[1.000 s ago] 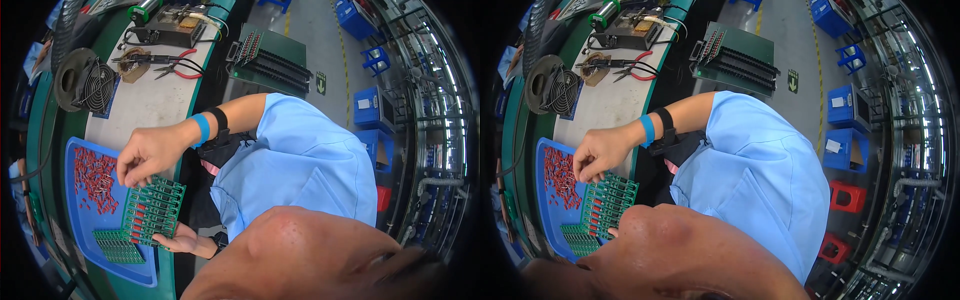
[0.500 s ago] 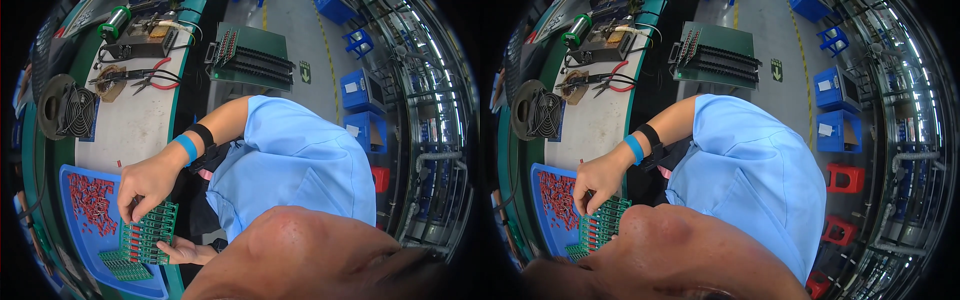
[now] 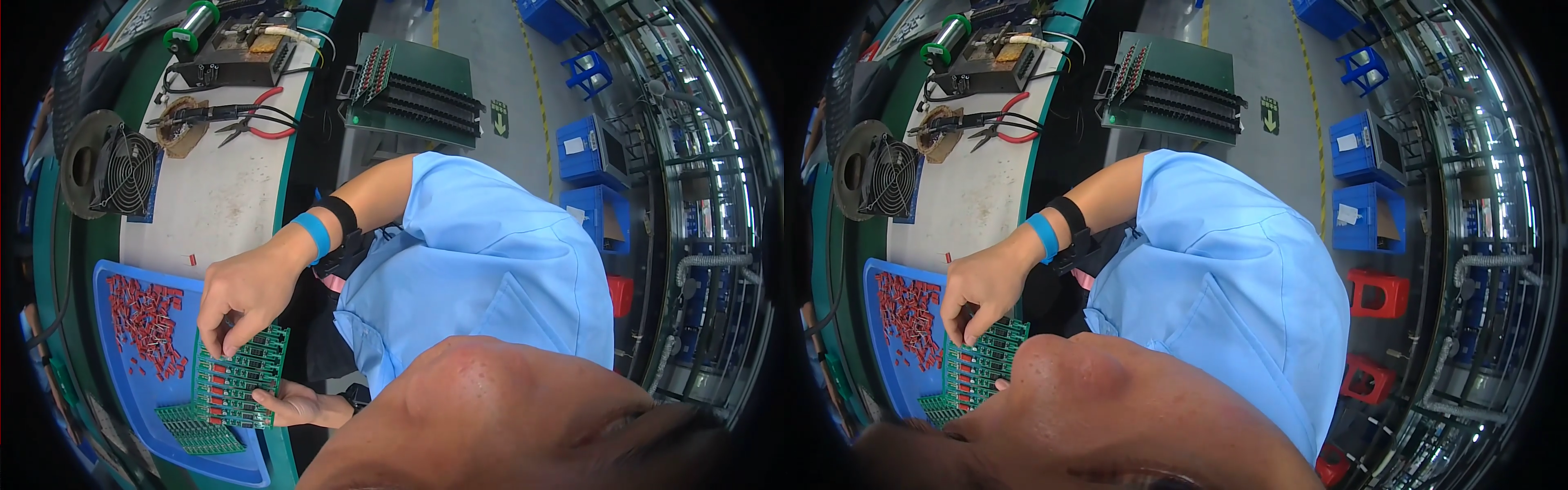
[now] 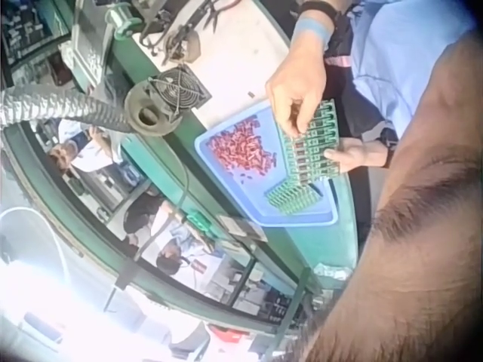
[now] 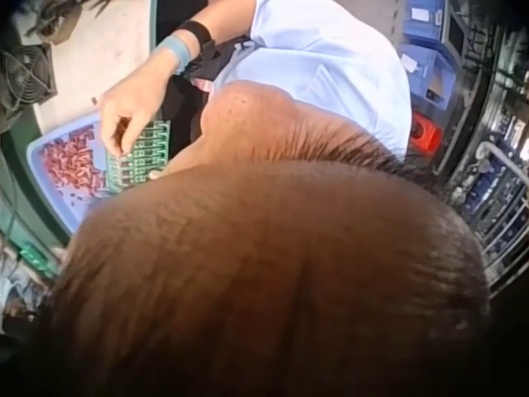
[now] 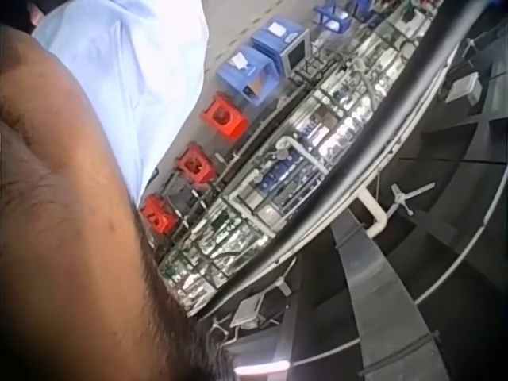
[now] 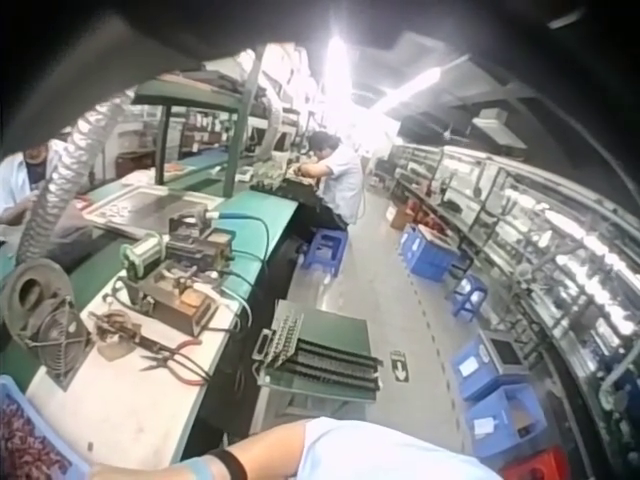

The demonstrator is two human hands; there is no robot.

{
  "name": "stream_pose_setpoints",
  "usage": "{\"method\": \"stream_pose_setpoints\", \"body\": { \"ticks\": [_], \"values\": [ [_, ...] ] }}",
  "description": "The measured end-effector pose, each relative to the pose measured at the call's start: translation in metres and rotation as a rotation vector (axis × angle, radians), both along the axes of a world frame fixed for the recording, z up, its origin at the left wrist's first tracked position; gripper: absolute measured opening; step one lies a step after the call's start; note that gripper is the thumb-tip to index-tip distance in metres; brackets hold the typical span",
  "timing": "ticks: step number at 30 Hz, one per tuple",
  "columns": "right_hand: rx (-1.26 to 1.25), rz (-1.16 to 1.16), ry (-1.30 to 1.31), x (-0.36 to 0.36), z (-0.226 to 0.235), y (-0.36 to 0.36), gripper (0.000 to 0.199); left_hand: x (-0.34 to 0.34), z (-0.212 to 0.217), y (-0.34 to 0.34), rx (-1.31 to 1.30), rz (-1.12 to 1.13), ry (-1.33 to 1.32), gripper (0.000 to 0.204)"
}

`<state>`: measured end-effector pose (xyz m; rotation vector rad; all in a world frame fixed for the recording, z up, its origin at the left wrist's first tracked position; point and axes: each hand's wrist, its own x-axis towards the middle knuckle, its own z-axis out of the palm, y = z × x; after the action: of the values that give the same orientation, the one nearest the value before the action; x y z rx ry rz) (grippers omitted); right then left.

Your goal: The person picks up a circuit board and inserts red components into it by hand before placing the board onto a rack. He then picks up another circuit board from a tray and continues inserting red components into the slots.

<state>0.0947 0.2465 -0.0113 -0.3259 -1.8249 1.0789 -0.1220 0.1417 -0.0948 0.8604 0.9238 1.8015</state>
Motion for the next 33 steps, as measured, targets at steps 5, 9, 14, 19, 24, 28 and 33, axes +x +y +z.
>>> {"method": "stream_pose_setpoints", "body": {
  "ticks": [5,9,14,19,24,28,33],
  "values": [
    [-0.001,-0.008,-0.005,-0.001,0.002,-0.001,0.015,0.000,0.004,0.000,0.022,-0.015,0.005,0.054],
    [0.033,-0.001,0.009,-0.002,0.001,0.005,0.013,0.006,0.008,0.002,0.008,0.065,-0.006,0.058],
    [-0.010,-0.146,-0.082,0.013,0.010,0.011,0.010,0.019,0.007,0.006,-0.101,0.074,-0.089,0.066],
    [-0.004,-0.113,-0.216,0.011,0.008,0.003,0.010,0.026,0.019,0.006,-0.003,0.143,-0.056,0.064],
    [-0.085,-0.127,-0.257,-0.001,-0.002,0.002,0.011,0.018,0.013,0.002,-0.035,0.095,-0.069,0.058],
    [-0.044,-0.148,-0.275,-0.009,-0.003,0.005,0.011,0.019,0.013,0.004,-0.029,0.081,-0.075,0.053],
    [0.049,-0.146,-0.293,-0.018,-0.002,0.009,0.009,0.016,0.011,0.001,-0.047,0.034,-0.023,0.054]
  ]
}}
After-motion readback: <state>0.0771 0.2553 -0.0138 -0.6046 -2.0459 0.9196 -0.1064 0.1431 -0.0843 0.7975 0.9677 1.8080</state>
